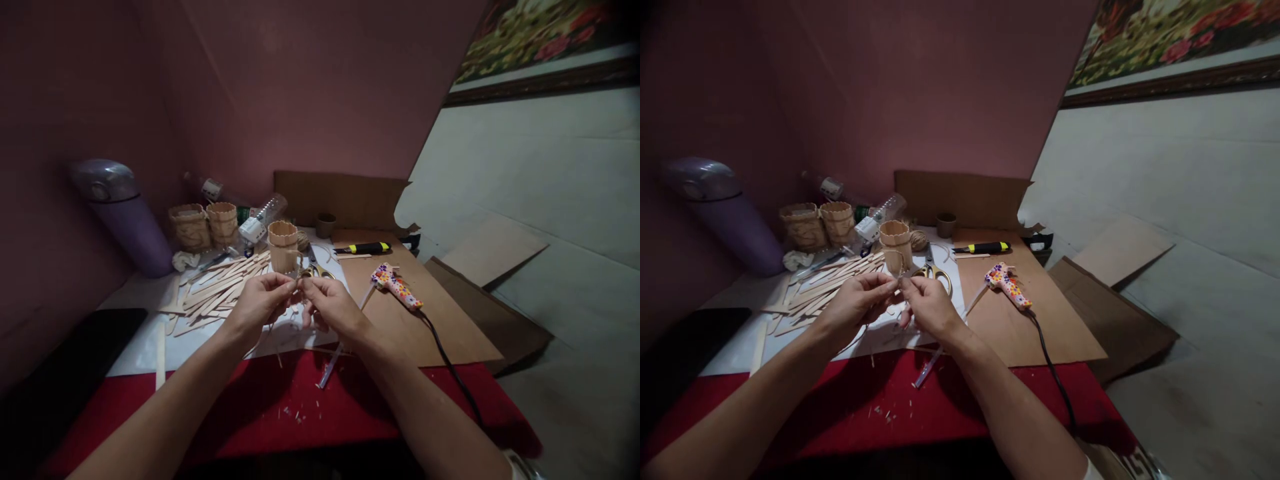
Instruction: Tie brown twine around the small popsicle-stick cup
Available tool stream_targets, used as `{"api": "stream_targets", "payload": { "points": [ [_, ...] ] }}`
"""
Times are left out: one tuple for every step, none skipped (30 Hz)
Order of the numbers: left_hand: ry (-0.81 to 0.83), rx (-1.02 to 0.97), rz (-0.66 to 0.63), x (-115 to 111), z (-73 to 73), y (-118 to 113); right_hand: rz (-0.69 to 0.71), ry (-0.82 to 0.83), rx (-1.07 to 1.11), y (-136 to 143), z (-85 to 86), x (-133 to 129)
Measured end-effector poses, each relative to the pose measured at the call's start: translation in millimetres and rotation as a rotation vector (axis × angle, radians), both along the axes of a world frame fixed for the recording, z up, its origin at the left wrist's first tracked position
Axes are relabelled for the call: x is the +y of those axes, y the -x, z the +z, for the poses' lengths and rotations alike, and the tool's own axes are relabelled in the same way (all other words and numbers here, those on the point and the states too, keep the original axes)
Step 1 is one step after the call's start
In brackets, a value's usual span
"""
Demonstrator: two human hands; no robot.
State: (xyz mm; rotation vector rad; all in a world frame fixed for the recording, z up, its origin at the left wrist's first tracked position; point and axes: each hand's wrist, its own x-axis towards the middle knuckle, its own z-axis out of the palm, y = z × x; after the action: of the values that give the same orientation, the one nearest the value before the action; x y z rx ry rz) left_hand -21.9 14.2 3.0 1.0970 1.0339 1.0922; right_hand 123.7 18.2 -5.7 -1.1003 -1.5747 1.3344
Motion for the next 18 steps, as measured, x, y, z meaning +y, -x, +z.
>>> {"api": "stream_targets", "payload": {
  "points": [
    [-0.003,0.018,0.000,0.0,0.3,-0.2,0.012,0.009,-0.004,0.3,-1.7,0.8],
    [0.000,0.033,-0.001,0.3,0.4,-0.1,-0.001,-0.002,-0.018,0.0,-2.9,1.8],
    [0.008,0.048,-0.003,0.7,0.6,0.3,-0.022,-0.018,-0.038,-0.7,-3.6,2.8],
    [0.016,0.062,-0.007,1.1,0.6,0.8,-0.037,-0.027,-0.057,-1.7,-3.6,3.7],
    [0.023,0.076,-0.011,1.5,0.6,1.6,-0.037,-0.021,-0.070,-3.0,-2.8,4.2],
    [0.029,0.087,-0.015,1.7,0.7,2.4,-0.020,0.003,-0.073,-4.4,-1.4,4.4],
    [0.031,0.095,-0.023,1.8,0.9,3.2,0.005,0.037,-0.068,-5.8,0.5,4.1],
    [0.029,0.101,-0.036,1.6,1.2,4.0,0.033,0.073,-0.054,-7.1,2.7,3.4],
    [0.023,0.106,-0.050,1.3,1.6,4.8,0.058,0.109,-0.032,-8.4,4.9,2.5],
    [0.016,0.111,-0.065,1.0,2.1,5.4,0.082,0.145,-0.001,-9.7,6.9,1.5],
    [0.008,0.120,-0.075,0.6,2.8,5.9,0.106,0.179,0.037,-10.8,8.5,0.6],
    [-0.003,0.133,-0.082,0.2,3.5,6.2,0.129,0.208,0.077,-11.9,9.6,-0.1],
    [-0.017,0.150,-0.084,0.0,4.3,6.2,0.152,0.230,0.113,-12.9,10.2,-0.4],
    [-0.032,0.168,-0.084,-0.2,4.9,6.1,0.174,0.251,0.140,-13.8,10.4,-0.5],
    [-0.051,0.187,-0.082,-0.1,5.4,5.8,0.195,0.265,0.155,-14.6,10.3,-0.4],
    [-0.075,0.204,-0.079,0.1,5.6,5.5,0.210,0.272,0.160,-15.1,10.2,-0.1],
    [-0.100,0.221,-0.074,0.5,5.6,5.2,0.220,0.274,0.158,-15.4,10.1,0.2],
    [-0.128,0.239,-0.068,1.0,5.2,4.9,0.226,0.273,0.150,-15.4,10.2,0.5]
  ]
}}
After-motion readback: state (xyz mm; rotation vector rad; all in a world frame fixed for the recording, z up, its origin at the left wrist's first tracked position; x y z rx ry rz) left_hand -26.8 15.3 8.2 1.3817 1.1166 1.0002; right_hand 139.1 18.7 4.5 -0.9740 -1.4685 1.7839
